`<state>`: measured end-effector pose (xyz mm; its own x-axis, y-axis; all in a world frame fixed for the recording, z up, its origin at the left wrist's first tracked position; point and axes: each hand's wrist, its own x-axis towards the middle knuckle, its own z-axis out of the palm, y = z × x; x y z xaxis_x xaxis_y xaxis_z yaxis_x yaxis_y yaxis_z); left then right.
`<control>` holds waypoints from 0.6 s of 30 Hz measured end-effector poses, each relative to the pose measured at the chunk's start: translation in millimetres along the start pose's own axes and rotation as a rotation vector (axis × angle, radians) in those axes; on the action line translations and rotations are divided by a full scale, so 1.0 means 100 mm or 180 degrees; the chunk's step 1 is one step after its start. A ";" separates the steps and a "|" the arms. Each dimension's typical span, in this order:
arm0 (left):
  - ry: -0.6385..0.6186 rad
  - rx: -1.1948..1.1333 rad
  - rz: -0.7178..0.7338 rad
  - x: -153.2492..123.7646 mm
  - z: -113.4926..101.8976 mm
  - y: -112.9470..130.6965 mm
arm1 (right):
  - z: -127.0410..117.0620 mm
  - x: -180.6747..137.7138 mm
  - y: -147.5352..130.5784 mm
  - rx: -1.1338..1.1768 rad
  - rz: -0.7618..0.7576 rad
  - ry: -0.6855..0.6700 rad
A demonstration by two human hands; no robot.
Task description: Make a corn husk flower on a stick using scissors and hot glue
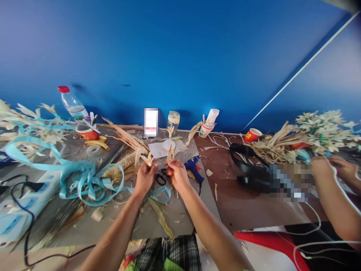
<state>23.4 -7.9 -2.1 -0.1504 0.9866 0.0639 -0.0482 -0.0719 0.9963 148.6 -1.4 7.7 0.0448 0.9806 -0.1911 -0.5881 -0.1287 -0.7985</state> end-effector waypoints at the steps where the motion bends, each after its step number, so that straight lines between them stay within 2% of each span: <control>1: 0.0009 -0.0011 0.0000 0.00 0.01 0.00 | 0.00 -0.01 0.01 0.0007 0.0039 -0.0012; 12: -0.0380 -0.0043 -0.0174 -0.03 0.00 0.06 | 0.06 -0.14 0.18 -0.0313 0.0300 -0.0293; 14: -0.0364 -0.0011 -0.0181 -0.03 0.00 0.06 | 0.04 -0.15 0.17 -0.0516 0.0207 -0.0368; 18: -0.0369 0.0206 -0.0115 -0.05 0.00 0.07 | -0.01 -0.15 0.06 -0.1031 -0.0327 -0.0306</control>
<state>23.4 -13.4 4.3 -0.0344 0.9989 0.0306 0.0130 -0.0301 0.9995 145.0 -17.3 5.3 0.0051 0.9983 -0.0580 -0.2971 -0.0539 -0.9533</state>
